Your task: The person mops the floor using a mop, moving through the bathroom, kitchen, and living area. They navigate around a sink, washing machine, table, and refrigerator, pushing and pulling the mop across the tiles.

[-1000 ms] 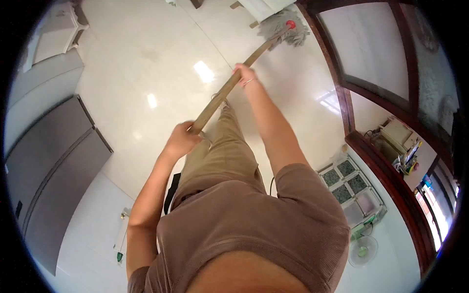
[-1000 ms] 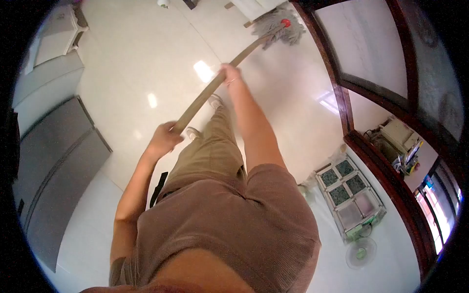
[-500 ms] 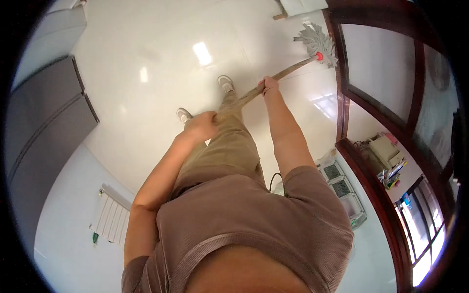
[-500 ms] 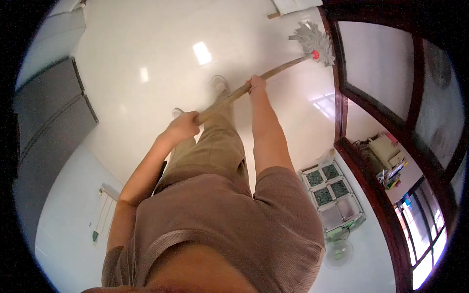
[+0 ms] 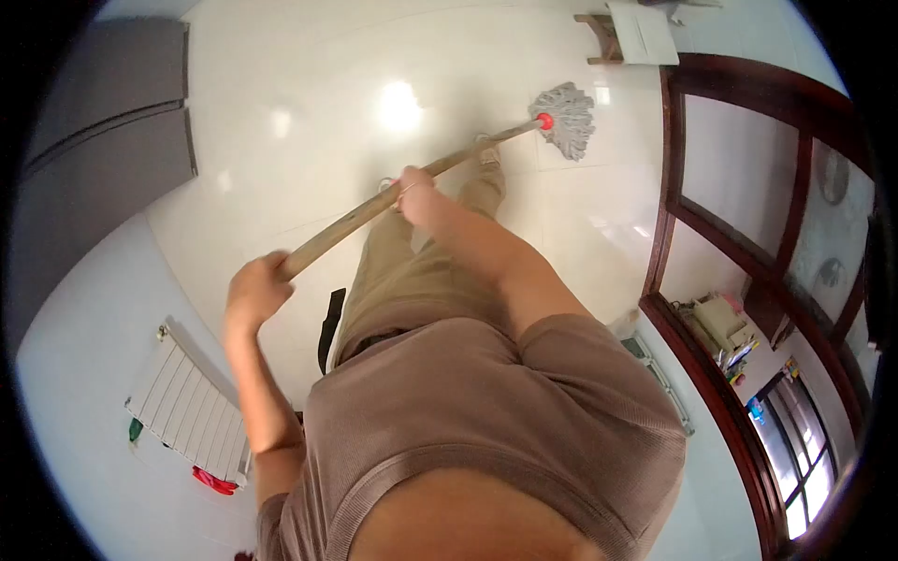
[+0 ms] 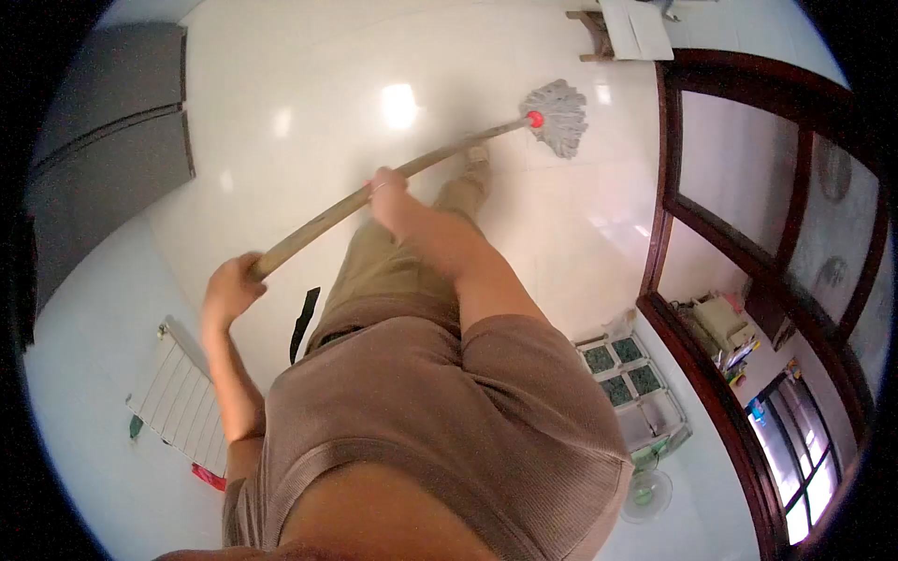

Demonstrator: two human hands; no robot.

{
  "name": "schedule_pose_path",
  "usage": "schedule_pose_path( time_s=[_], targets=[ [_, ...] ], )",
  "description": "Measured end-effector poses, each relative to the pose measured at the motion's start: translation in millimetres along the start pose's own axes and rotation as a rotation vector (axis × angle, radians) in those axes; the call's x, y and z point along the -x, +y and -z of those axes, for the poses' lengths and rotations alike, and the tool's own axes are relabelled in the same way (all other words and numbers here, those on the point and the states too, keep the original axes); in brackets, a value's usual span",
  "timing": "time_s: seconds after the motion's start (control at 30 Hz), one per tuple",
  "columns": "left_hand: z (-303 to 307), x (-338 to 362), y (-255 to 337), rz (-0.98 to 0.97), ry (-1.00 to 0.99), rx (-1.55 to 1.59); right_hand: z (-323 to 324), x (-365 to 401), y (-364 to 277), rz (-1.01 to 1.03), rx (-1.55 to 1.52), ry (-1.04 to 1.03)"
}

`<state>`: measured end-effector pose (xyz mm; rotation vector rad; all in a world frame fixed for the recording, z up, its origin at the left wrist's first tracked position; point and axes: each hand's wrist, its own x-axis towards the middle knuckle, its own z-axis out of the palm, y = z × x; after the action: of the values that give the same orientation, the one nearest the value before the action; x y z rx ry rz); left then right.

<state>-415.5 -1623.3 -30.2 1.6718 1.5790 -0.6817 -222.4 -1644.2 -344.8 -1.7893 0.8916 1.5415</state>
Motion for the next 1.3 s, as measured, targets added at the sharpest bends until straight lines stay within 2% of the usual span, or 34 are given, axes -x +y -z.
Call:
schedule_pose_path(
  time_s=[0.03,0.13,0.17,0.23,0.3,0.33,0.4,0.5,0.53,0.67,0.73,0.77,0.8,0.9,0.97,1.13,1.3],
  targets=[
    [0.9,19.5,-27.8,0.036,0.020,0.006,-14.4,-11.5,37.0,0.048,0.129,-0.057],
    [4.7,90.8,-87.7,0.206,0.041,0.143,-51.9,47.8,135.8,0.000,0.141,0.002],
    [1.2,115.0,-106.7,0.284,0.033,0.212,-62.6,42.2,179.1,0.018,0.367,-0.127],
    [-11.0,166.8,-136.1,0.361,0.141,0.222,-69.9,35.7,246.5,0.054,0.824,-0.389],
    [-14.1,209.9,-133.4,0.496,0.177,0.264,-78.6,162.9,224.1,-0.337,0.412,-0.074],
    [-20.1,224.8,-127.9,0.511,0.186,0.265,-80.1,169.0,237.0,-0.341,0.425,-0.085],
    [-29.0,249.0,-116.3,0.663,0.283,0.321,-87.2,177.3,259.7,-0.363,0.649,-0.182],
    [-62.0,255.1,-115.9,0.673,0.337,0.439,-90.4,169.7,266.8,-0.317,0.624,-0.313],
    [-68.5,250.1,-116.2,0.640,0.302,0.411,-89.5,163.2,266.3,-0.319,0.617,-0.321],
    [-82.9,211.0,-105.3,0.577,0.321,0.391,-104.6,127.2,241.4,-0.075,0.442,-0.413],
    [-80.9,180.9,-90.2,0.484,0.362,0.296,-111.9,102.5,208.8,0.082,0.421,-0.535],
    [-73.4,165.7,-72.5,0.471,0.365,0.216,-119.4,88.4,192.1,0.089,0.282,-0.536],
    [-64.2,149.8,-52.1,0.457,0.370,0.139,-118.9,87.9,159.0,0.094,0.322,-0.576],
    [-46.8,105.7,-8.6,0.328,0.410,0.025,-115.6,83.8,68.7,0.092,0.151,-0.606],
    [-29.7,86.1,35.4,0.242,0.425,-0.091,-101.4,81.3,13.8,0.127,0.086,-0.645],
    [-9.4,62.0,109.8,0.041,0.365,-0.177,-35.4,85.1,-85.7,0.160,-0.052,-0.584],
    [-11.9,52.2,181.6,-0.125,0.278,-0.238,57.9,72.3,-138.1,0.205,-0.174,-0.486]
  ],
)
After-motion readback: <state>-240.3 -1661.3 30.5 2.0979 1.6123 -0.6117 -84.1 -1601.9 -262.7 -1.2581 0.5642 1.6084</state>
